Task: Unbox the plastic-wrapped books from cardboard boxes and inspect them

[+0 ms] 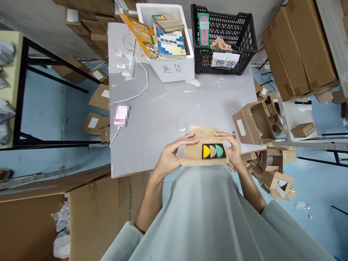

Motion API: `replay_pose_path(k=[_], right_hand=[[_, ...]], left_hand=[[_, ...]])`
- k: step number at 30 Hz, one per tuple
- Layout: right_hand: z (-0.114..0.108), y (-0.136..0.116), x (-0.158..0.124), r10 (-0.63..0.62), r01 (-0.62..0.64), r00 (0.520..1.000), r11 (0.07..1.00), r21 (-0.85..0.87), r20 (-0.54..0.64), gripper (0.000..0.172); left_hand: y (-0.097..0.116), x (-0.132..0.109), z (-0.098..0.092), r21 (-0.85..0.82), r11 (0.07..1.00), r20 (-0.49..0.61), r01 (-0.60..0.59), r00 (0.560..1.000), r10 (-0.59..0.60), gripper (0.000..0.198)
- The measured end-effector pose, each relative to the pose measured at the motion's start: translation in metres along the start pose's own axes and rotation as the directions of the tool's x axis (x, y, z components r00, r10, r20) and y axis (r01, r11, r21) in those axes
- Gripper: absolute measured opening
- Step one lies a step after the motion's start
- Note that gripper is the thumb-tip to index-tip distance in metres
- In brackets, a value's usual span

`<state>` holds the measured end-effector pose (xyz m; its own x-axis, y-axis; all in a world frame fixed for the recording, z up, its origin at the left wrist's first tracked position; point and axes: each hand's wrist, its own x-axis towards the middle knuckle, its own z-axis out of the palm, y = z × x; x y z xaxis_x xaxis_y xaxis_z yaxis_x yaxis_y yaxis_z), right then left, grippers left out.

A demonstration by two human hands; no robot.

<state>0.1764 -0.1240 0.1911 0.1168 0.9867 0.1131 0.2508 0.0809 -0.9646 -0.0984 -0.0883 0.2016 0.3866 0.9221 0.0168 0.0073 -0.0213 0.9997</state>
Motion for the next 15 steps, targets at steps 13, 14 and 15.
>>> replay_pose_path(k=[13,14,15], right_hand=[[0.043,0.001,-0.002,0.277,-0.276,0.961,0.96,-0.038,0.019,0.066],[0.048,-0.002,-0.004,0.282,-0.284,0.956,0.959,0.021,0.08,0.07],[0.054,-0.004,-0.005,0.293,-0.304,0.947,0.95,0.078,0.128,0.071]], left_hand=[[-0.034,0.009,0.042,-0.156,0.958,-0.278,0.241,0.92,-0.277,0.067],[-0.03,0.007,0.049,-0.089,0.973,-0.318,0.215,0.919,-0.232,0.059],[-0.027,0.004,0.055,-0.023,0.983,-0.335,0.185,0.925,-0.182,0.05]])
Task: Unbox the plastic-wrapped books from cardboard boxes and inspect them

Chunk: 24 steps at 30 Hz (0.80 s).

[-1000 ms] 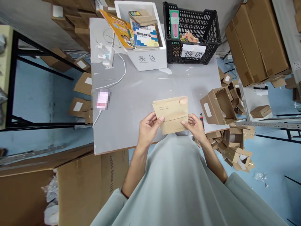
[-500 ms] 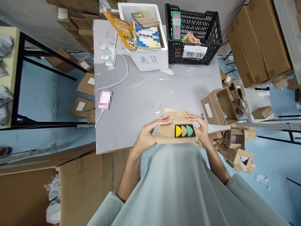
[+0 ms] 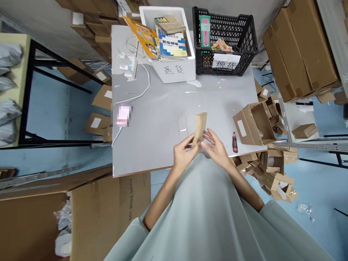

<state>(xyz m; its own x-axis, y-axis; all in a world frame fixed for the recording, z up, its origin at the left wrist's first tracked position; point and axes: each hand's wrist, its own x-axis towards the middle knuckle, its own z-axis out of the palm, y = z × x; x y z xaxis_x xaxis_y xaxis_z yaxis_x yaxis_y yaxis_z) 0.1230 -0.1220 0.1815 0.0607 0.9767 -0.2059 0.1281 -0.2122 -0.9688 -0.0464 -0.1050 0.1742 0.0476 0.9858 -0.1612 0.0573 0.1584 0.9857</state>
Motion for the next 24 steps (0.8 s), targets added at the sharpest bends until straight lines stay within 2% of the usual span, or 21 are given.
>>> replay_pose_path(k=[2,4,6,9,10,13,15,17,20,22,24], right_hand=[[0.008,0.0,-0.001,0.044,-0.043,0.999,0.995,0.089,-0.003,0.065],[0.01,0.003,0.001,0.109,-0.095,0.991,0.98,0.178,-0.072,0.055],[0.005,0.007,0.005,0.183,-0.155,0.981,0.943,0.293,-0.071,0.051],[-0.007,0.011,0.007,0.241,-0.238,0.97,0.899,0.368,0.038,0.053],[-0.011,0.012,0.006,0.249,-0.254,0.967,0.896,0.363,0.063,0.055],[-0.02,0.013,0.005,0.251,-0.273,0.962,0.9,0.34,0.108,0.06],[-0.028,0.012,0.006,0.217,-0.257,0.964,0.913,0.317,0.155,0.062],[-0.037,0.009,0.009,0.139,-0.195,0.967,0.944,0.265,0.215,0.058],[-0.051,0.0,0.014,-0.035,-0.004,0.96,0.99,0.138,0.279,0.038],[-0.056,-0.008,0.017,-0.135,0.12,0.951,0.99,0.072,0.277,0.026],[-0.057,-0.014,0.017,-0.192,0.189,0.946,0.981,0.038,0.261,0.021]], left_hand=[[0.006,-0.008,0.005,0.055,0.993,0.052,-0.101,0.994,0.098,0.036],[0.01,-0.01,0.004,0.036,0.991,0.129,-0.132,0.984,0.126,0.029],[0.01,-0.006,-0.004,0.002,0.997,0.064,-0.078,0.995,0.078,0.032],[0.004,0.008,-0.019,-0.037,0.999,-0.132,0.037,0.99,-0.042,0.052],[0.001,0.012,-0.023,-0.064,0.994,-0.123,0.088,0.988,-0.096,0.062],[-0.006,0.021,-0.028,-0.193,0.937,0.121,0.291,0.955,-0.272,0.076],[-0.009,0.021,-0.029,-0.237,0.903,0.232,0.358,0.924,-0.305,0.073],[-0.009,0.019,-0.03,-0.213,0.934,0.208,0.287,0.947,-0.244,0.06],[-0.006,0.014,-0.033,-0.034,0.999,0.08,-0.009,0.997,0.011,0.032],[-0.001,0.011,-0.035,0.088,0.981,0.016,-0.174,0.985,0.173,0.024],[0.004,0.009,-0.037,0.131,0.961,-0.018,-0.243,0.969,0.247,0.022]])
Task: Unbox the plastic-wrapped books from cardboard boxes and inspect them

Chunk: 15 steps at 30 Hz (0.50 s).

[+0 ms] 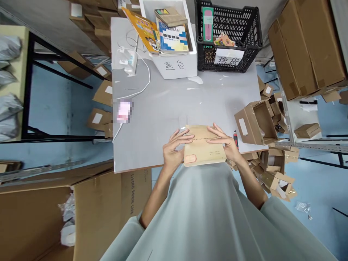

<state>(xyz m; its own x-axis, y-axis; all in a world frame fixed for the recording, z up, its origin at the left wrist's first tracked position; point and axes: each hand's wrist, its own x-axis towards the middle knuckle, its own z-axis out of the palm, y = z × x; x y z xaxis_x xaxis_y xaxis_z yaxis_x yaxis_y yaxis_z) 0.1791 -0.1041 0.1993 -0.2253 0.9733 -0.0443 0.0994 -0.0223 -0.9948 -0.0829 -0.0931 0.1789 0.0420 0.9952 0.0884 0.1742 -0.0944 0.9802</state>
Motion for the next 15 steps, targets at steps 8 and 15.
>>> replay_pose_path(k=[8,15], right_hand=[[0.01,0.001,-0.001,0.269,-0.254,0.962,0.948,0.193,-0.055,0.05],[0.029,0.026,0.005,0.509,-0.437,0.861,0.748,0.5,-0.01,0.048]], left_hand=[[0.008,0.008,-0.009,-0.154,0.924,0.201,0.35,0.927,-0.317,0.04],[0.003,0.01,0.013,-0.352,0.78,0.152,0.518,0.853,-0.498,0.05]])
